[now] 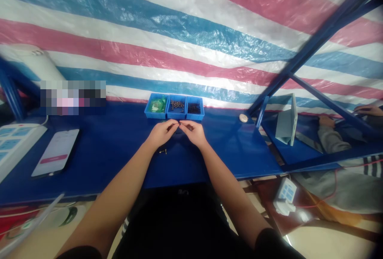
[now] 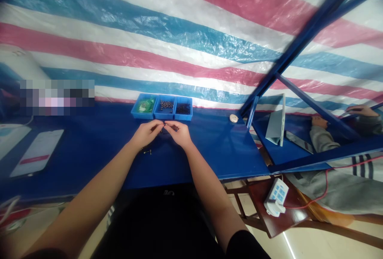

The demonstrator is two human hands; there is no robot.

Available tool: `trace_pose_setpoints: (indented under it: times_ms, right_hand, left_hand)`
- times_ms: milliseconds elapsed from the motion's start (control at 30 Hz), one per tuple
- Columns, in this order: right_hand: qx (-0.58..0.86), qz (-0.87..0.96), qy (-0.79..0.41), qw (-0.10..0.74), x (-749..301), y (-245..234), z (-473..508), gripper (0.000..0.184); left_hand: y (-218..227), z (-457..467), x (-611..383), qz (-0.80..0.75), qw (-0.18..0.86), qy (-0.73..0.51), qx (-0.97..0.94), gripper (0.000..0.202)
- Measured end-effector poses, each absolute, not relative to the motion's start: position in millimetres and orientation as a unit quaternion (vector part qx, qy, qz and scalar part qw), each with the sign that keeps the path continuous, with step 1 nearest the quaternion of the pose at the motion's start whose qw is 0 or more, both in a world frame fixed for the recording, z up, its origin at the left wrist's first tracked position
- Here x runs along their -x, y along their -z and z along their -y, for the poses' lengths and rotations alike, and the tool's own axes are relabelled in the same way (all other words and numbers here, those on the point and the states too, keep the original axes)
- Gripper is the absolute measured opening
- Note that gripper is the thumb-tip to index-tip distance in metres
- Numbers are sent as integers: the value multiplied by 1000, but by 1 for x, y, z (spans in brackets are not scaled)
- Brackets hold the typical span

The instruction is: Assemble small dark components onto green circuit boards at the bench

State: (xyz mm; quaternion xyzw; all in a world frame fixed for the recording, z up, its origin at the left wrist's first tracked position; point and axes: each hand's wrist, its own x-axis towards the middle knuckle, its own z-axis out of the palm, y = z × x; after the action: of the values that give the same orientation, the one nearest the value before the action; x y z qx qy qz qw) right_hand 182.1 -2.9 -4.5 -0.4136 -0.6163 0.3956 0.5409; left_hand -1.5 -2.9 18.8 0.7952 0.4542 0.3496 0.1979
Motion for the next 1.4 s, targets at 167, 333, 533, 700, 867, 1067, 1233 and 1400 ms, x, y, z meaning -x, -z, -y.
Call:
trace_pose_setpoints:
  times_ms: [167, 333, 533, 700, 867, 1067, 1233, 1400]
  right_hand:
    - [418, 611, -402, 539, -183, 4, 3, 32]
    - [414, 611, -408, 537, -182, 5, 4, 39]
    - [429, 616, -394, 530, -181, 5, 3, 35]
    - [434, 612, -393, 531, -183, 4, 4, 34]
    - [422, 614, -398, 535, -183, 3, 3, 31]
    - [402, 610, -414, 543, -181, 8, 2, 34]
    - [420, 608, -409, 535, -181, 8, 2, 35]
    - [411, 591, -431, 544, -181, 2, 3, 34]
  left_hand:
    - [-14, 1, 1, -449, 206, -379, -783, 34]
    - [-17, 1, 1, -450, 201, -356, -794, 34]
    - [-21, 2, 2, -454, 204, -344, -796, 36]
    - [-19, 3, 2, -454, 216, -354, -788, 37]
    - [-15, 1, 0, -457, 213, -372, -779, 35]
    - [-18, 1, 2, -448, 207, -356, -794, 35]
    - [-20, 2, 1, -444, 214, -344, -799, 38]
    - [-22, 2, 1, -444, 207, -331, -807, 39]
